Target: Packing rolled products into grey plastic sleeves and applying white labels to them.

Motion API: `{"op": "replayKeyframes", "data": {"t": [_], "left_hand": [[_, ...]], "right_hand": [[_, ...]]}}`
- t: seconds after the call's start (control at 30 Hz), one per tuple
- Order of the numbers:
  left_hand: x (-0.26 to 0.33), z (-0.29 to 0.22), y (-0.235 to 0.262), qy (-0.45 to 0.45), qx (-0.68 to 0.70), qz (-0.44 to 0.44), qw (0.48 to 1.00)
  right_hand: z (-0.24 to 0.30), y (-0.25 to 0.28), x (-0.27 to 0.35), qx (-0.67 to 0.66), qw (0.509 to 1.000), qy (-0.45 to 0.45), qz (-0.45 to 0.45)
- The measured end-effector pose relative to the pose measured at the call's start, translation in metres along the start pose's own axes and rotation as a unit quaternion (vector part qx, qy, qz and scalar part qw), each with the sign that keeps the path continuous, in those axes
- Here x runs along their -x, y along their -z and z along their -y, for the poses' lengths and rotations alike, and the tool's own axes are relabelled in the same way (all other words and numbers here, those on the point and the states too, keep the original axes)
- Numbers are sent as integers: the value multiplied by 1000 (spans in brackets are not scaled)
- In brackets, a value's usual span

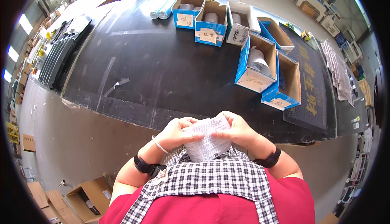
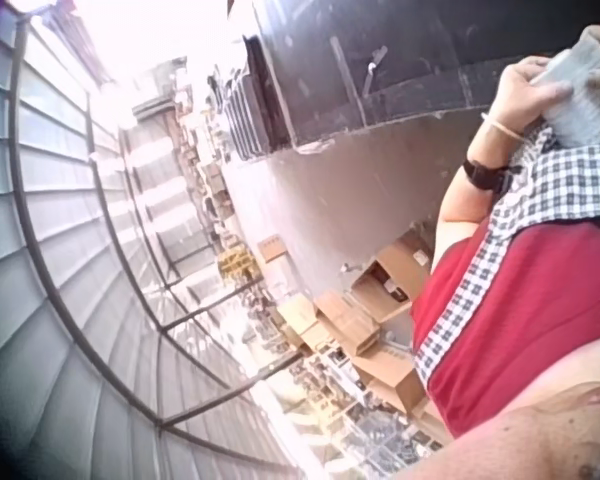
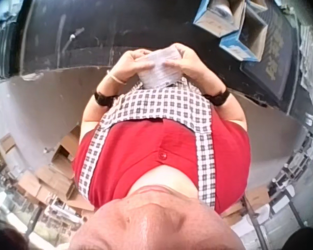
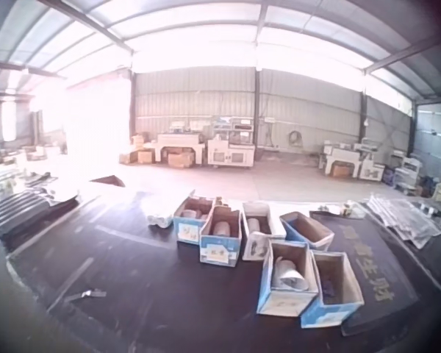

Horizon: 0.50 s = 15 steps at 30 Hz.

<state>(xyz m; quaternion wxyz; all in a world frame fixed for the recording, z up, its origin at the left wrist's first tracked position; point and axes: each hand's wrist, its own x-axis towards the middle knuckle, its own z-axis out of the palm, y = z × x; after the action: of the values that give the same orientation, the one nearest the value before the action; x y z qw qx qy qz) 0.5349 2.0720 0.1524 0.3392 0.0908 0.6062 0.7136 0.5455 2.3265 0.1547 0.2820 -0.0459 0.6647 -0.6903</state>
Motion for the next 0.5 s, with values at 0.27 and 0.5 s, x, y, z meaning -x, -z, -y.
{"op": "replayKeyframes", "data": {"t": [0.27, 0.5], "left_hand": [[-8, 7, -2, 17, 54, -3, 998], [-27, 13, -12, -7, 53, -25, 998]], "right_hand": [[17, 53, 12, -125, 987, 33, -95], [7, 85, 17, -143, 983, 42, -105]]}}
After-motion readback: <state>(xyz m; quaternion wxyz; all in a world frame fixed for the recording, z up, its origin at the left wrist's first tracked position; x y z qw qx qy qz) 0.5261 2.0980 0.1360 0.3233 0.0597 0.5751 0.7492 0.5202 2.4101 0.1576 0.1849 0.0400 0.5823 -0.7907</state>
